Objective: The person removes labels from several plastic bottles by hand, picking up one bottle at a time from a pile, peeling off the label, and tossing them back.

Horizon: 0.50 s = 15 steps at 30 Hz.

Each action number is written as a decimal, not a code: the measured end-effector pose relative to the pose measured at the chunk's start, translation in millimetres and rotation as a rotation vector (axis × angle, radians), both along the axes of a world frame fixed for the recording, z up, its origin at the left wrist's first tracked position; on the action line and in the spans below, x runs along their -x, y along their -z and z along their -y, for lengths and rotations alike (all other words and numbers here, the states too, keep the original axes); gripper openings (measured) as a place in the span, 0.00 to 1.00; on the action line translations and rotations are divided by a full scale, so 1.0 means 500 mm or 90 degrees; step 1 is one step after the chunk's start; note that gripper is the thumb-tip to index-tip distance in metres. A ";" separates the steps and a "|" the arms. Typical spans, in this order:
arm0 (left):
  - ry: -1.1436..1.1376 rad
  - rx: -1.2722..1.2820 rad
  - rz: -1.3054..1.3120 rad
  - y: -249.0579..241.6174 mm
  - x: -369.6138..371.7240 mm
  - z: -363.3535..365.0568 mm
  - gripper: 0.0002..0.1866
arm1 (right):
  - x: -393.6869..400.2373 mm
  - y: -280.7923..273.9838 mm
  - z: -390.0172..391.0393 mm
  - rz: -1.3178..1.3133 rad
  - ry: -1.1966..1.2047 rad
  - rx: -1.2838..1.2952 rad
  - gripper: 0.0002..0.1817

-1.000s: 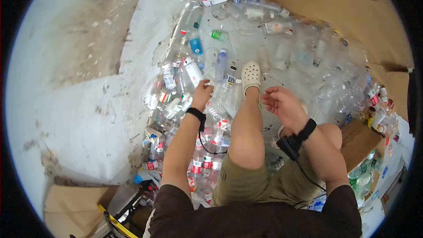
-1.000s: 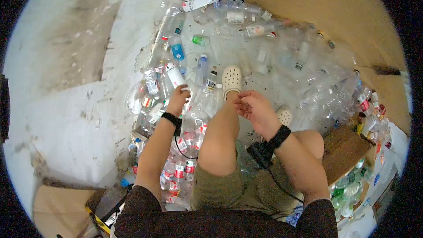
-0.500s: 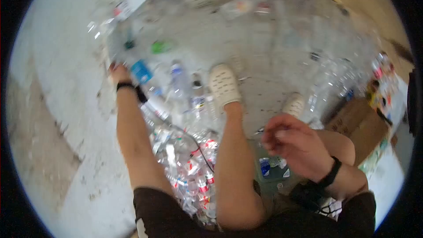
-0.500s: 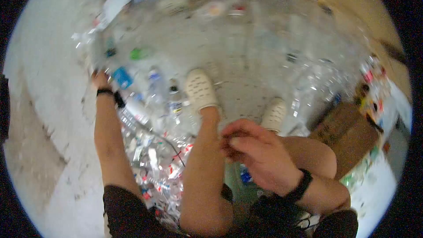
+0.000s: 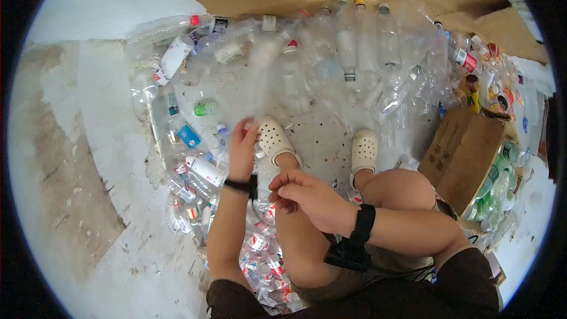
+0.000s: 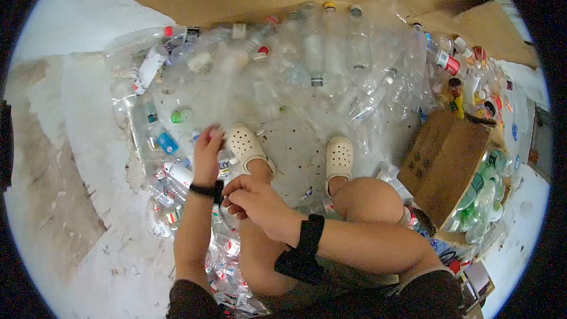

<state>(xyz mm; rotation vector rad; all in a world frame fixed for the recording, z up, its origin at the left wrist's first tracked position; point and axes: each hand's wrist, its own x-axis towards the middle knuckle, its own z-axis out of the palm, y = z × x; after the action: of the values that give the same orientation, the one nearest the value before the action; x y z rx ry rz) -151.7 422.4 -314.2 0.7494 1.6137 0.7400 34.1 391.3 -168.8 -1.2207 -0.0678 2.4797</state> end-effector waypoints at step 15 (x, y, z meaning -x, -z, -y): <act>0.038 -0.155 -0.451 0.227 0.086 -0.057 0.33 | 0.018 0.002 -0.040 0.042 0.017 0.019 0.08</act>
<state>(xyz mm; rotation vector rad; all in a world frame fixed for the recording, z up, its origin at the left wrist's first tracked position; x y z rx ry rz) -194.9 451.2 -427.8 1.3360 2.1362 0.6693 24.9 411.1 -169.9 -1.3080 -0.0311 2.4253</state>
